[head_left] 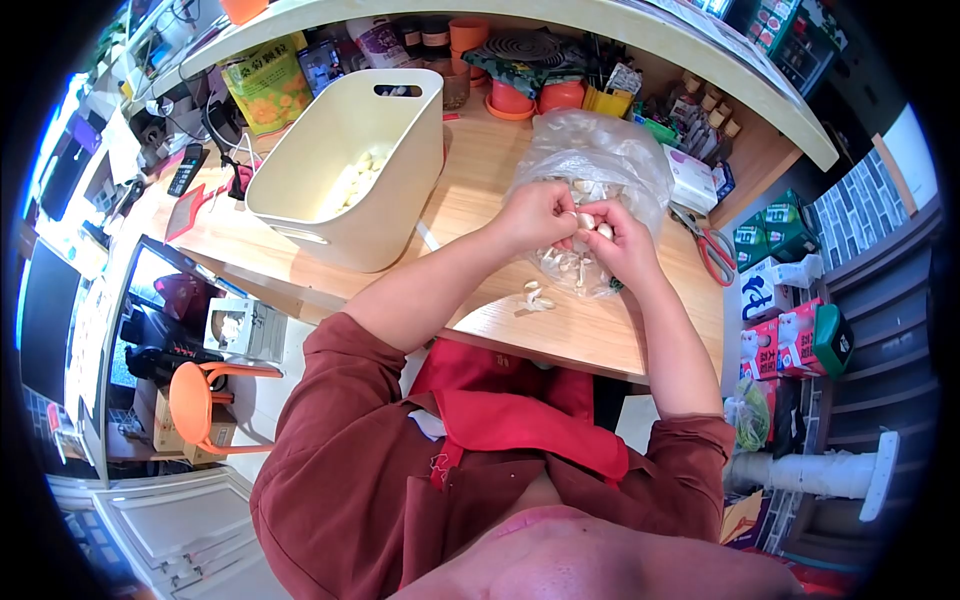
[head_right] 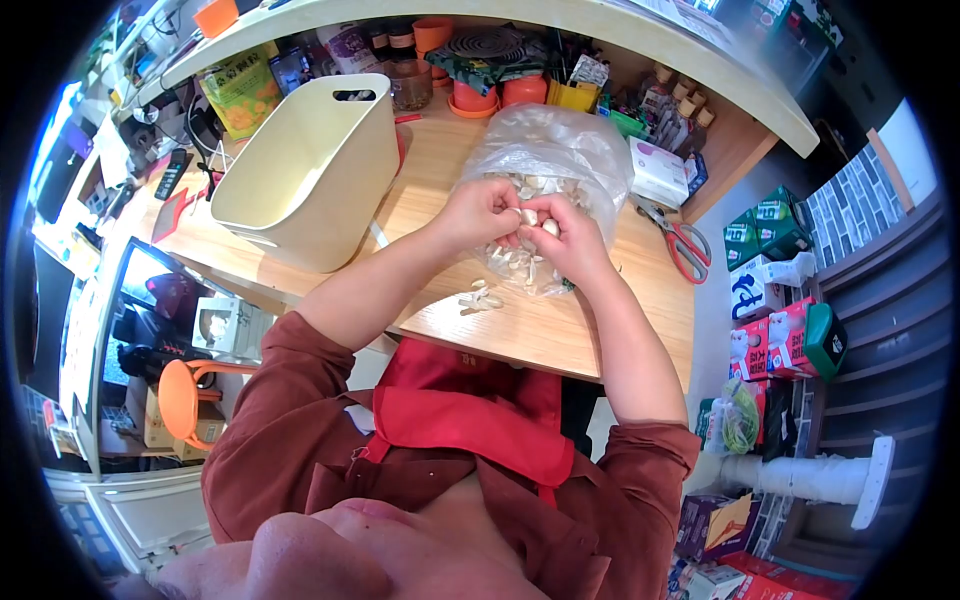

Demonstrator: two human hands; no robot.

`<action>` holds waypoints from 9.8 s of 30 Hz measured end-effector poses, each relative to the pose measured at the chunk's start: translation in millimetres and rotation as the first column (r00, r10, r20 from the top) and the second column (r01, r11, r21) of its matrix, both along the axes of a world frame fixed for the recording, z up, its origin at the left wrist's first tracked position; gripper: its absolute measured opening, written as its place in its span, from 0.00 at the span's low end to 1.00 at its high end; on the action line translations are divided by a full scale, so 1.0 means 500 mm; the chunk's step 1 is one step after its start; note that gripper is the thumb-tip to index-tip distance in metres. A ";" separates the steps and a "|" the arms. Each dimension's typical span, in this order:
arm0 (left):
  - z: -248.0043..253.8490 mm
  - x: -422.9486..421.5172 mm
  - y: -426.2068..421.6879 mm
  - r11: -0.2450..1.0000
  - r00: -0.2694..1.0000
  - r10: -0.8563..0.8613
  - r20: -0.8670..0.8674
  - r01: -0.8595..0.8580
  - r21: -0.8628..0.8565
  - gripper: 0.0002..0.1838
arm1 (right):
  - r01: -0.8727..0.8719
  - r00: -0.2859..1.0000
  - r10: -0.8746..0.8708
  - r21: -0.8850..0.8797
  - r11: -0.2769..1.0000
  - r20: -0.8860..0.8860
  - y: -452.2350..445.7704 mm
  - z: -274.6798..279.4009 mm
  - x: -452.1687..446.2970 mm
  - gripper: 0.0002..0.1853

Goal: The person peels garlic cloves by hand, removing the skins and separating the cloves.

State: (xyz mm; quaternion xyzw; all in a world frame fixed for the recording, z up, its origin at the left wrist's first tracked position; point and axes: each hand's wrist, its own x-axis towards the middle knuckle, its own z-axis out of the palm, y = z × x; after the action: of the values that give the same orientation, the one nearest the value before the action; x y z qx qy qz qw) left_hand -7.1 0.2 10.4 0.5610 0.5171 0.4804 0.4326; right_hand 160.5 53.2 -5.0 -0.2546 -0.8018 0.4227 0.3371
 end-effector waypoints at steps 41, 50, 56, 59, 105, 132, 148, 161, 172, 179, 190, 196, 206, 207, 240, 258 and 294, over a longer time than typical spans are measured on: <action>-0.025 -0.003 0.020 0.953 0.999 0.046 -0.028 -0.036 0.300 0.09 | -0.063 0.974 -0.041 -0.443 0.894 -0.222 -0.015 0.043 0.006 0.14; -0.026 0.005 0.014 0.987 0.990 -0.042 0.132 0.020 0.162 0.13 | 0.041 0.995 -0.057 -0.193 0.980 -0.080 -0.013 0.036 0.008 0.14; -0.023 -0.003 0.013 0.993 0.982 -0.088 0.170 0.073 0.094 0.10 | 0.037 0.990 -0.045 -0.061 0.997 -0.132 -0.005 0.025 0.005 0.14; -0.006 0.002 0.005 0.990 0.973 -0.111 0.202 0.091 0.105 0.09 | 0.118 0.987 -0.126 -0.084 0.989 -0.099 -0.003 0.027 0.006 0.12; -0.037 0.011 0.013 0.969 0.999 0.037 -0.039 -0.026 0.245 0.06 | 0.229 0.967 -0.250 0.254 0.940 0.053 -0.010 0.021 0.000 0.11; -0.014 0.000 0.003 0.966 0.964 0.139 -0.228 -0.081 0.247 0.04 | 0.232 0.956 -0.269 0.264 0.936 0.113 -0.005 0.017 -0.004 0.11; -0.019 -0.002 0.009 0.897 0.846 0.372 -0.383 -0.220 0.384 0.08 | 0.092 0.983 -0.111 -0.132 0.987 -0.145 -0.021 0.042 0.010 0.11; -0.007 -0.001 0.007 0.983 0.965 -0.166 0.201 0.146 0.110 0.11 | 0.083 0.995 -0.085 -0.050 0.995 -0.043 0.001 0.011 0.000 0.13; 0.003 0.004 0.002 0.987 0.936 -0.161 0.312 0.148 0.067 0.13 | 0.108 0.993 -0.093 0.220 0.969 -0.075 0.002 0.013 0.003 0.17; -0.010 -0.001 0.007 0.983 0.936 -0.177 0.306 0.151 0.105 0.12 | 0.105 0.994 -0.103 0.279 0.954 -0.020 0.000 0.011 0.003 0.18; 0.000 -0.004 0.002 0.985 0.959 -0.173 0.223 0.164 0.057 0.12 | 0.098 0.993 -0.119 0.448 0.889 0.019 -0.005 0.011 0.001 0.17; 0.003 -0.004 0.000 0.985 0.960 -0.171 0.224 0.167 0.034 0.14 | 0.074 0.995 -0.095 0.501 0.862 0.016 -0.004 0.011 0.000 0.15; 0.000 -0.005 0.002 0.984 0.955 -0.175 0.241 0.173 0.030 0.13 | 0.054 0.998 -0.068 0.507 0.860 0.010 -0.002 0.008 0.001 0.17; -0.001 -0.006 0.002 0.985 0.955 -0.170 0.243 0.169 0.025 0.13 | 0.056 0.997 -0.071 0.486 0.872 0.012 -0.002 0.009 0.001 0.17; -0.049 -0.003 0.030 0.984 0.972 -0.152 0.181 0.132 0.119 0.13 | 0.062 0.982 -0.142 0.495 0.867 0.125 -0.022 0.027 -0.004 0.16; -0.041 0.009 0.019 0.971 0.987 0.065 -0.146 -0.028 0.239 0.11 | 0.090 0.976 -0.178 0.519 0.850 0.122 -0.026 0.021 -0.010 0.16; -0.022 0.006 0.008 0.942 0.961 0.183 -0.207 -0.112 0.316 0.11 | 0.202 0.979 -0.202 0.103 0.974 -0.018 -0.015 0.023 -0.005 0.13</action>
State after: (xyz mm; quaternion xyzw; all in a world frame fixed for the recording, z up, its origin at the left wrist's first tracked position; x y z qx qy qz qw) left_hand -4.2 4.0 -0.8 0.6322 0.5257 0.5157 0.2409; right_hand 157.9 45.7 6.4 -0.3152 -0.7915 0.3446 0.3942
